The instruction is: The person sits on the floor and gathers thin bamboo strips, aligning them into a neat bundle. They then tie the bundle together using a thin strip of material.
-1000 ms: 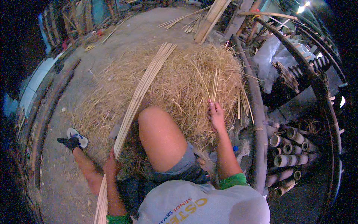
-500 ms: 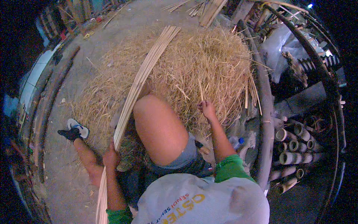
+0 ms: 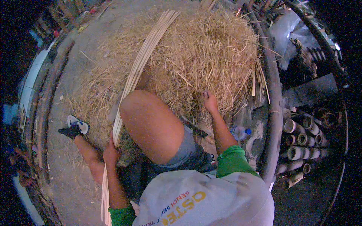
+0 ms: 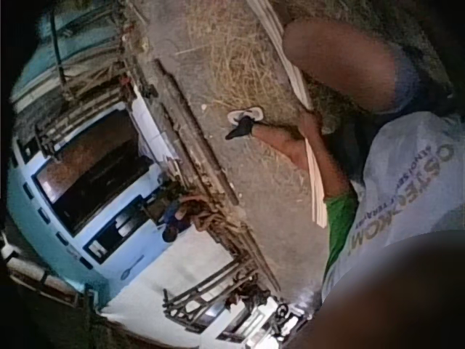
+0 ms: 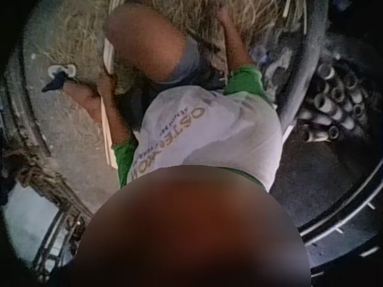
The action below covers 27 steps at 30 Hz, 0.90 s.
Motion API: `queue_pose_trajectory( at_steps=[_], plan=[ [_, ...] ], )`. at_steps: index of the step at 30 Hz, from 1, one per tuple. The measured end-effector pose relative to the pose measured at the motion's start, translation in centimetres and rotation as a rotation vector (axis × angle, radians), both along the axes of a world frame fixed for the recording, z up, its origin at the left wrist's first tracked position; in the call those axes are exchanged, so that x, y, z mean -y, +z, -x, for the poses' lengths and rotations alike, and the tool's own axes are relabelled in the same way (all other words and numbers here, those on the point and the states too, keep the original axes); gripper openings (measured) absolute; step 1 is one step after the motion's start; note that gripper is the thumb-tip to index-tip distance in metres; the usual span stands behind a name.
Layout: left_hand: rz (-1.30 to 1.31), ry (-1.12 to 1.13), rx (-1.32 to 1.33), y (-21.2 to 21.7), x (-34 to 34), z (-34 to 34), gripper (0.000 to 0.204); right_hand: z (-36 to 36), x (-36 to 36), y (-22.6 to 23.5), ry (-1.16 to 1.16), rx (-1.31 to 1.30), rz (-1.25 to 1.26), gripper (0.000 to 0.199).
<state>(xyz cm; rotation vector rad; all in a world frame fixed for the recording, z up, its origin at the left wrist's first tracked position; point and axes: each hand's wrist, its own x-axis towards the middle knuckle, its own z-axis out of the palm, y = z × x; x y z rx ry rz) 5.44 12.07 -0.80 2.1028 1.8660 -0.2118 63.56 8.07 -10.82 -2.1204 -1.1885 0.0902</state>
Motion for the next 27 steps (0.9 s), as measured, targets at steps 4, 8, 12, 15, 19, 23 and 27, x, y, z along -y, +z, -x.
queue_pose_trajectory(
  at_steps=[4, 8, 12, 15, 19, 23, 27],
  plan=[
    [-0.004, 0.019, -0.010, 0.0, 0.1, 0.0, 0.098, 1.4, 1.2, -1.0, -0.139, -0.040, 0.042, 0.045],
    [-0.007, 0.005, 0.010, 0.0, 0.0, 0.1, 0.095, 1.8, 1.7, -1.9, -0.174, -0.099, 0.077, 0.050],
    [-0.025, -0.006, 0.007, 0.6, -0.1, -0.1, 0.098, 1.3, 1.5, 1.2, -0.063, -0.112, 0.149, 0.048],
    [0.014, 0.008, 0.011, 1.2, -0.1, -0.5, 0.099, 1.1, 0.4, 6.2, -0.089, 0.016, -0.083, 0.039],
    [0.079, 0.048, -0.025, 1.6, -0.3, -0.9, 0.099, 0.6, -0.8, 12.4, -0.114, 0.079, -0.168, 0.036],
    [0.130, 0.085, -0.033, 1.0, -0.4, -0.7, 0.098, 0.7, -0.3, 14.1, -0.174, -0.013, -0.152, 0.029],
    [0.010, 0.007, -0.034, 0.0, -0.2, 0.0, 0.097, 3.7, 2.0, 9.6, -0.200, 0.046, -0.276, 0.029]
  ],
)
